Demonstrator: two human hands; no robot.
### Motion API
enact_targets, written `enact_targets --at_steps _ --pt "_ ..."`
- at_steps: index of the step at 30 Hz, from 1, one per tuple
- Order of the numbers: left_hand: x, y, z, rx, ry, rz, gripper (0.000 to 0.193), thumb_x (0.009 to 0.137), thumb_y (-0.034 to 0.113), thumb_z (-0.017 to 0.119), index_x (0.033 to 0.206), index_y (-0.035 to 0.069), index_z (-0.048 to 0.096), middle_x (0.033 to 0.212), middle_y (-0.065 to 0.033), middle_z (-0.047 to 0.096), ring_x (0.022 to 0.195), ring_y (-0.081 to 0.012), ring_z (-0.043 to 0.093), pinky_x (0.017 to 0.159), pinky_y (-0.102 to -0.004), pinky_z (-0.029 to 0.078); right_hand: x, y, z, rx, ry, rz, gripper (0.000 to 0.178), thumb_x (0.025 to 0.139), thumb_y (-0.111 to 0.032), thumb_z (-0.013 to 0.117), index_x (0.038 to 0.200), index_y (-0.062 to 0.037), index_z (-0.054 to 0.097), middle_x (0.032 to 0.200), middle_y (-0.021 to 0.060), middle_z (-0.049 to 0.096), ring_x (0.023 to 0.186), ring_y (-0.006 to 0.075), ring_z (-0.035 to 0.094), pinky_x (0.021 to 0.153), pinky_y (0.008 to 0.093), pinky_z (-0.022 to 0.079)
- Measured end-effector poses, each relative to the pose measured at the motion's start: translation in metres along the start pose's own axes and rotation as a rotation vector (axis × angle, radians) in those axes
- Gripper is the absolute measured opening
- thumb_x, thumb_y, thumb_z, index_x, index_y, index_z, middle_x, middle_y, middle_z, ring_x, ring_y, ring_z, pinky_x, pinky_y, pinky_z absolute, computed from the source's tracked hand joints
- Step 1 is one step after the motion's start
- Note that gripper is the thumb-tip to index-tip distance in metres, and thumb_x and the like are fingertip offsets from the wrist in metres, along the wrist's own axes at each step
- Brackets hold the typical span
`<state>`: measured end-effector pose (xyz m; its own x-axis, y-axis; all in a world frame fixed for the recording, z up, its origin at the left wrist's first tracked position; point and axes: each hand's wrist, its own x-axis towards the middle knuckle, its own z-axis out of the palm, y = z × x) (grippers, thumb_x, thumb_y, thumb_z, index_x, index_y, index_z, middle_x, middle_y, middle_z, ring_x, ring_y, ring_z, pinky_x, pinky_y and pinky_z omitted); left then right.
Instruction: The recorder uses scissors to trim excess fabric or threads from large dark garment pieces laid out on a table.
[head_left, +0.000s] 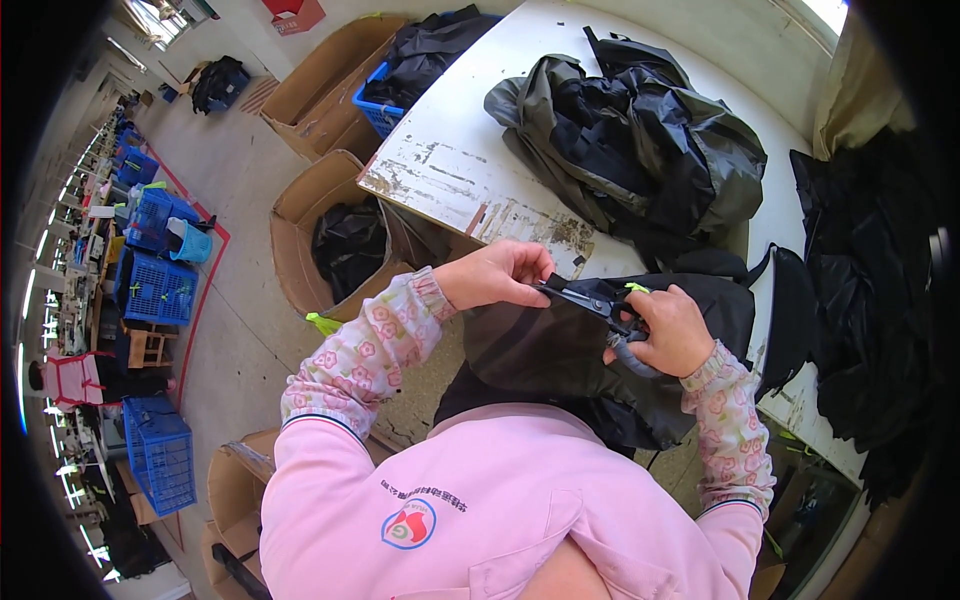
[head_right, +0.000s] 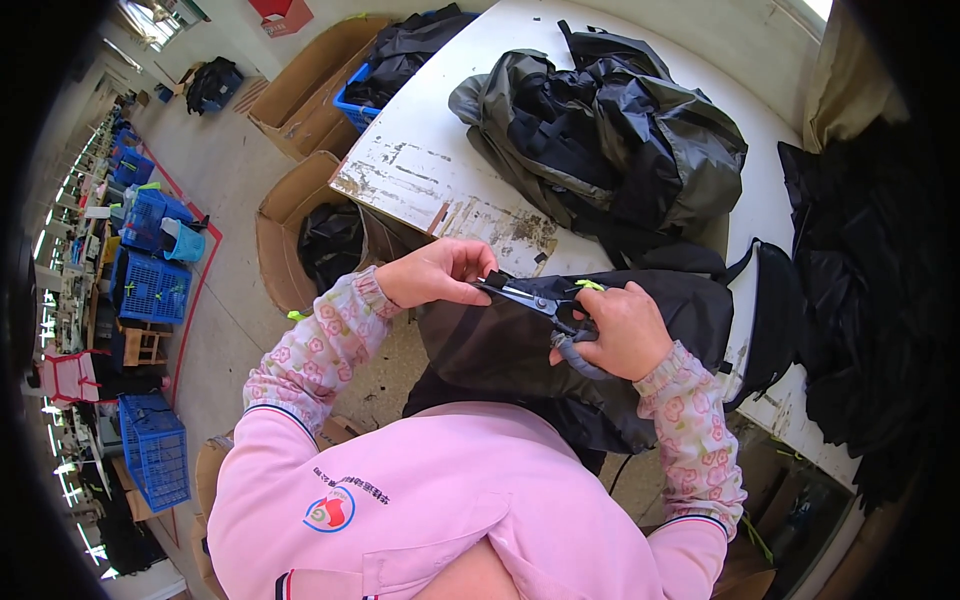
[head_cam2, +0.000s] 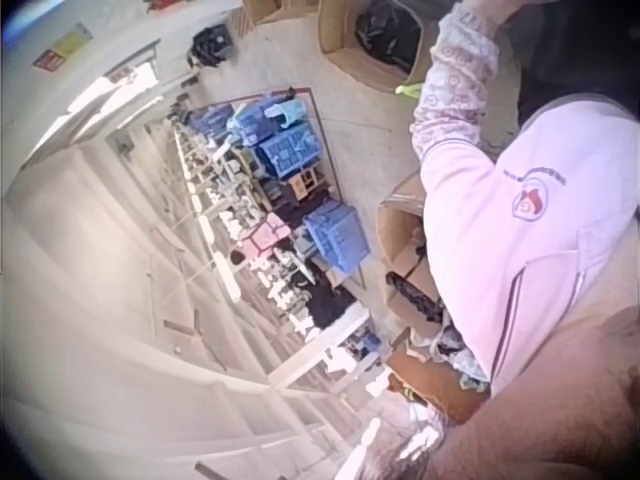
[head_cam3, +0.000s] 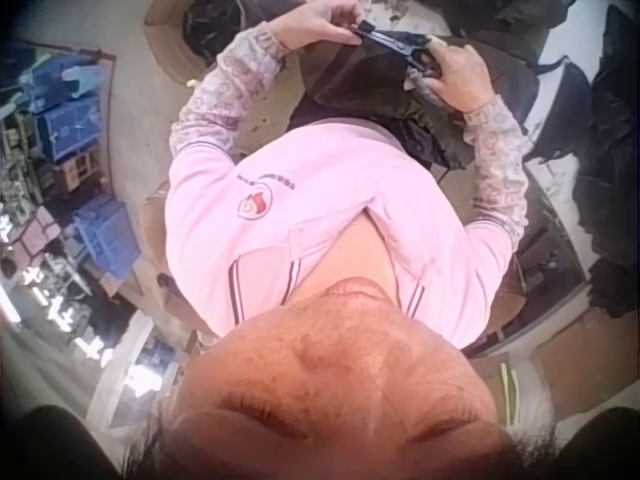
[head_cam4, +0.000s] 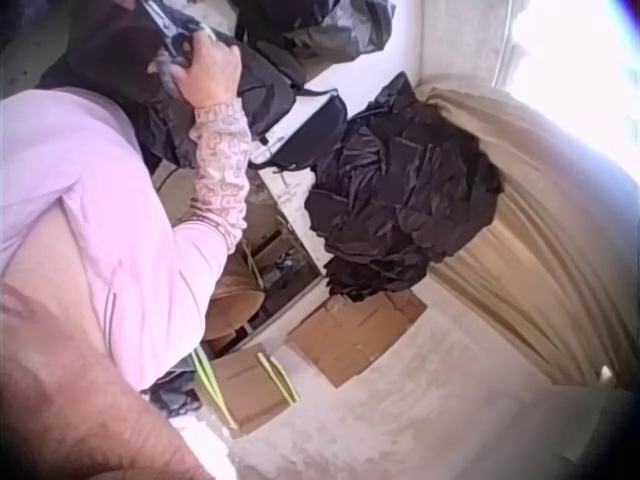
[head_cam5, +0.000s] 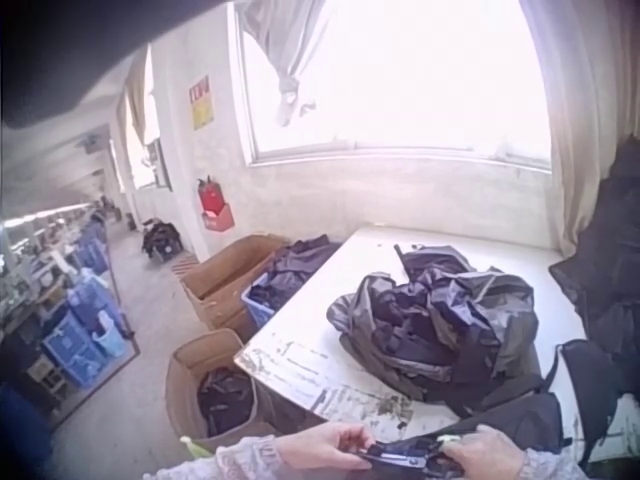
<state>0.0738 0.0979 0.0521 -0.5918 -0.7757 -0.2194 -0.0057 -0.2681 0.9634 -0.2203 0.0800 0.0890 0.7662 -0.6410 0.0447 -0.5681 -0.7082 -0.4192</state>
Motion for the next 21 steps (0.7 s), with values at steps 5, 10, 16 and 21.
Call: enact_targets --at_steps 5,10,16,21 --pt "-0.001 0.001 -0.001 0.006 -0.003 0.006 0.026 0.078 0.002 0.074 0.093 0.009 0.054 0.083 0.0083 0.049 0.076 -0.0018 0.043 0.068 -0.0173 0.037 -0.002 0.005 0.006 0.01 0.032 -0.015 0.054 0.058 -0.052 0.082 0.074 -0.0067 0.057 0.062 0.0076 0.059 0.062 0.0286 0.06 0.063 0.037 0.04" --pt "-0.002 0.003 0.001 0.017 -0.013 -0.02 0.023 0.078 0.002 0.073 0.094 0.008 0.056 0.087 0.0066 0.054 0.079 -0.0026 0.047 0.071 -0.0178 0.039 -0.004 0.005 0.005 0.001 0.041 -0.017 0.053 0.058 -0.052 0.082 0.072 -0.0069 0.057 0.059 0.0092 0.057 0.06 0.0307 0.059 0.062 0.0368 0.041" --pt "-0.004 0.004 -0.003 -0.023 0.028 0.0 0.019 0.081 0.003 0.071 0.094 0.006 0.058 0.09 0.0042 0.057 0.084 -0.0037 0.052 0.076 -0.0189 0.043 -0.013 0.01 0.002 0.145 0.074 0.113 0.044 0.062 -0.033 0.085 0.08 -0.0039 0.058 0.066 0.0134 0.058 0.059 0.0342 0.054 0.061 0.0377 0.044" --pt "-0.006 0.004 -0.011 -0.089 0.13 0.038 0.016 0.083 0.005 0.069 0.092 0.007 0.056 0.096 0.0019 0.06 0.089 -0.0054 0.055 0.082 -0.02 0.043 -0.032 0.046 0.027 0.325 0.266 0.398 0.036 0.067 -0.012 0.083 0.086 0.0 0.055 0.072 0.0147 0.059 0.067 0.0312 0.059 0.064 0.0332 0.047"
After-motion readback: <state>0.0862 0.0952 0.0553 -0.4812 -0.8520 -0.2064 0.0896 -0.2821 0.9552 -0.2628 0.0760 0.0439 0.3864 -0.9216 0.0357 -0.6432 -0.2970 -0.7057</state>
